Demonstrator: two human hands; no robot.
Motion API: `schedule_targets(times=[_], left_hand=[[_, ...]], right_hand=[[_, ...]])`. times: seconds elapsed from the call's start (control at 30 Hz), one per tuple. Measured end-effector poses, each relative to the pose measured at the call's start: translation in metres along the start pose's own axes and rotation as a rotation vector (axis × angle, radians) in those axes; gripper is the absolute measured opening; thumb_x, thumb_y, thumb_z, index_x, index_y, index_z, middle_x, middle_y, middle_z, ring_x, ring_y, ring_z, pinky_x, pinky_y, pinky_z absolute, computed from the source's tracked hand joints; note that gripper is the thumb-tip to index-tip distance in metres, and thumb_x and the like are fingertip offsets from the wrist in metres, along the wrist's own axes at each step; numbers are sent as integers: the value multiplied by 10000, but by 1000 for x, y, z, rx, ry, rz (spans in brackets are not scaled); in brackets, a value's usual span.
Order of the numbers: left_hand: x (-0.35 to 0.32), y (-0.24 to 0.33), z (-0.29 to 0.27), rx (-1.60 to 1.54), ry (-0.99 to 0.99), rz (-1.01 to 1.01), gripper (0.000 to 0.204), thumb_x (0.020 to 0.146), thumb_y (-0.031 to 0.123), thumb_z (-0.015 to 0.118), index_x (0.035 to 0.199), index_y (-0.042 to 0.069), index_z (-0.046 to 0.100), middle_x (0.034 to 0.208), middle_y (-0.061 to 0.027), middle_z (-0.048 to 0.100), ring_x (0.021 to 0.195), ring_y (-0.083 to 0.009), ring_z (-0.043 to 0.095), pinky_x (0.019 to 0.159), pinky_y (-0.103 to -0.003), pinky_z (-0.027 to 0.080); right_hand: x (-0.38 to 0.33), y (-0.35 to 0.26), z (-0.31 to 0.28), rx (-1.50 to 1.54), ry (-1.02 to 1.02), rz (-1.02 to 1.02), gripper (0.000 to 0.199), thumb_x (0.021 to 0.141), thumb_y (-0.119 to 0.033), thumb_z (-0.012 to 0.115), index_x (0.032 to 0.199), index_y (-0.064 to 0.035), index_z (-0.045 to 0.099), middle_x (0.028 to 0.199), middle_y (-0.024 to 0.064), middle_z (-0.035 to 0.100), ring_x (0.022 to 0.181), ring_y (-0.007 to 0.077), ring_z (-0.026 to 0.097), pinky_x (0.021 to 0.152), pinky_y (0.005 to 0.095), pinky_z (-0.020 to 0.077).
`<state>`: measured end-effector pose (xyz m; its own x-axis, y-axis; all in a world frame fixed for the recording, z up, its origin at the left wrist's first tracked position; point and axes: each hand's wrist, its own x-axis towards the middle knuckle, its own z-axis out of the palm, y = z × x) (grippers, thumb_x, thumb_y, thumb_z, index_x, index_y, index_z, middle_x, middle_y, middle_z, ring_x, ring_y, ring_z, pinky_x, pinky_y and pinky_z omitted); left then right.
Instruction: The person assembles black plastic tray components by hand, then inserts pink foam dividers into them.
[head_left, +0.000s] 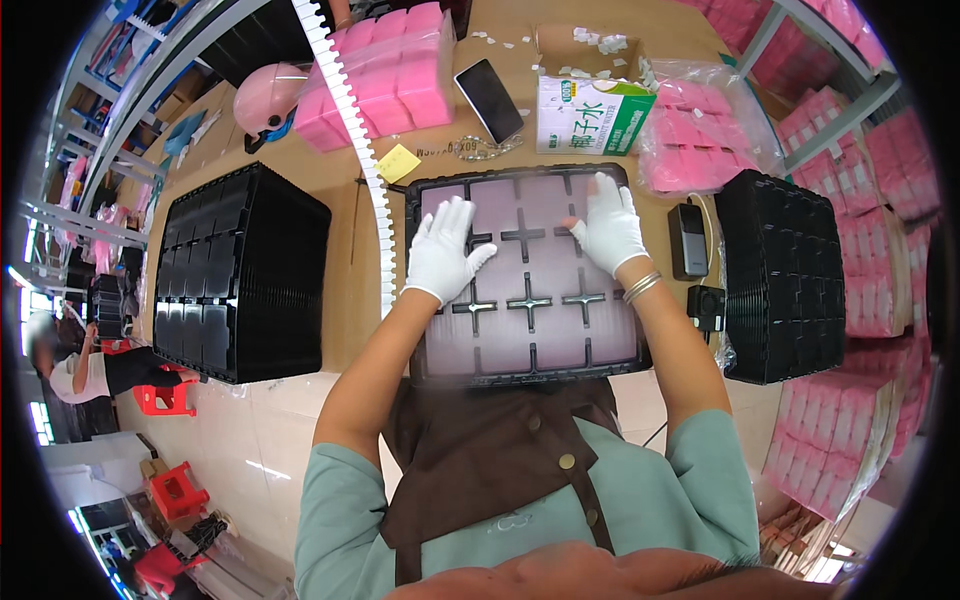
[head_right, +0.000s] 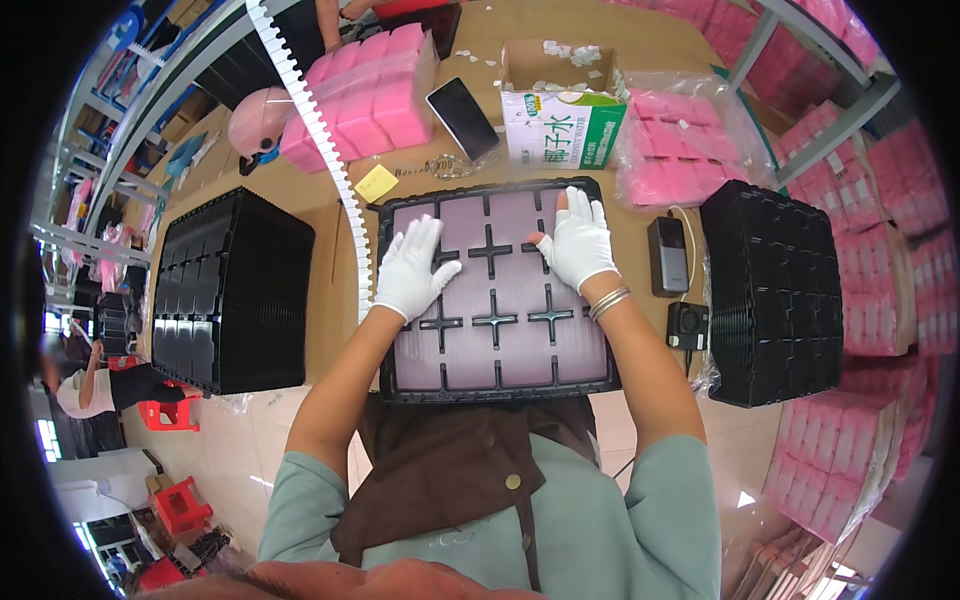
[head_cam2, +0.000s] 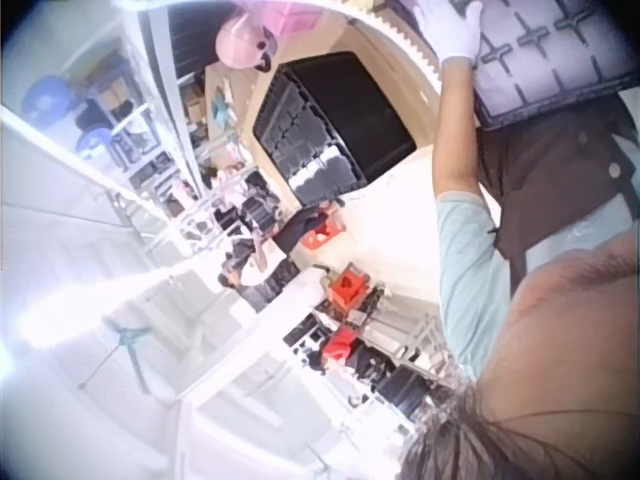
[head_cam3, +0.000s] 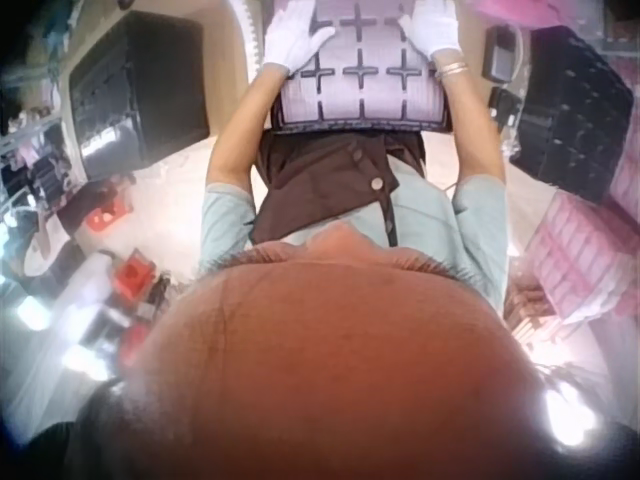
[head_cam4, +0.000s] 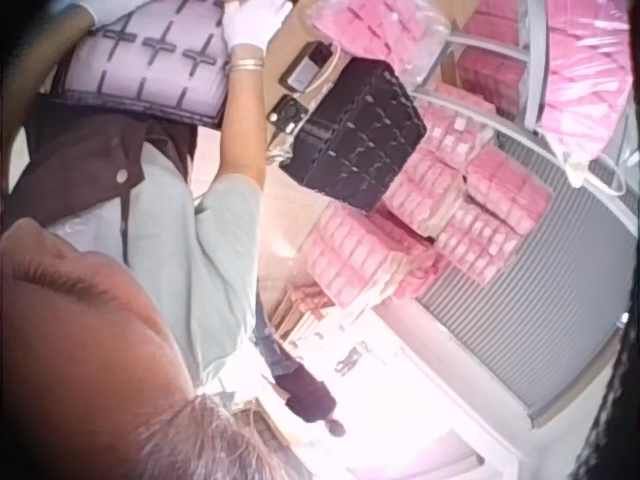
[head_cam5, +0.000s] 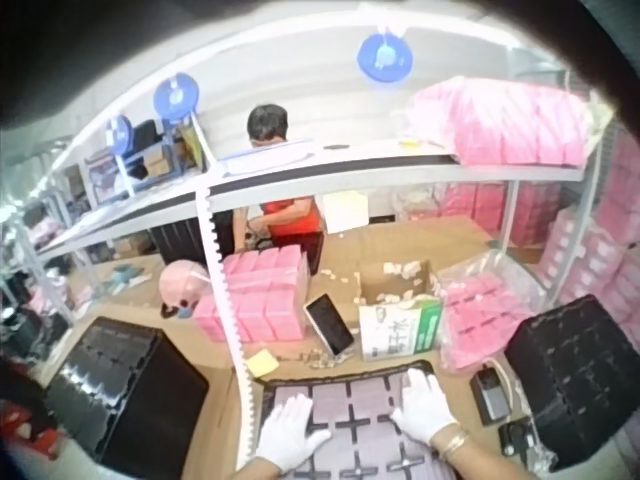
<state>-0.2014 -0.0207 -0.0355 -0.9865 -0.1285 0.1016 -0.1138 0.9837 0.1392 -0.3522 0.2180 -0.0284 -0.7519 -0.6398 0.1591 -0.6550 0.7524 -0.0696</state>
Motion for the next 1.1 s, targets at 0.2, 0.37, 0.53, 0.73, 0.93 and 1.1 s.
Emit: schedule_targets(times=[0.2, 0.37, 0.53, 0.73, 0.93, 1.1], left_hand=[[5, -20, 12, 185, 205, -99, 674, 942, 508, 416, 1361, -20, 412, 1411, -221, 414, 1330, -334, 364, 1120, -422, 245], [-21, -9, -8, 19, 141, -5, 402, 923, 301, 514, 1158, -26, 512, 1212, -206, 533, 1112, -349, 505, 1038, -421, 350], [5, -24, 1, 83, 279, -2, 504, 934, 386, 493, 1217, -31, 505, 1266, -227, 523, 1198, -357, 473, 1045, -442, 331], [-41, -19, -15, -15, 63, 22, 594, 939, 415, 480, 1317, -41, 430, 1407, -238, 411, 1325, -364, 367, 1104, -442, 274], [-144, 6, -53, -104, -207, 440, 515, 888, 337, 570, 1308, 52, 485, 1377, -142, 471, 1303, -312, 410, 1098, -459, 291], [-179, -20, -67, -131, -287, 466, 363, 927, 256, 522, 1235, 66, 553, 1316, -99, 533, 1250, -259, 474, 1081, -447, 328]], right_hand=[[-17, -17, -38, 55, -183, -5, 864, 833, -591, 543, 1333, 103, 414, 1390, 246, 405, 1296, 368, 368, 1088, 420, 282], [-29, -2, -23, 30, -63, -136, 803, 821, -584, 563, 1246, 94, 495, 1233, 228, 519, 1137, 374, 481, 1016, 423, 357], [14, -11, -12, -51, 38, -19, 778, 850, -564, 526, 1230, 115, 504, 1178, 219, 537, 1070, 352, 511, 969, 408, 381], [-41, 29, -18, 407, -205, -34, 688, 922, -530, 444, 1380, -18, 411, 1383, 232, 442, 1265, 386, 424, 1053, 425, 348], [-162, 12, -53, 533, -86, -322, 591, 919, -544, 450, 1254, -73, 574, 1179, 192, 612, 1152, 374, 549, 989, 427, 432], [-193, 34, -55, 475, -143, -400, 306, 855, -323, 639, 1055, -98, 694, 1101, 136, 662, 1134, 340, 576, 969, 429, 451]])
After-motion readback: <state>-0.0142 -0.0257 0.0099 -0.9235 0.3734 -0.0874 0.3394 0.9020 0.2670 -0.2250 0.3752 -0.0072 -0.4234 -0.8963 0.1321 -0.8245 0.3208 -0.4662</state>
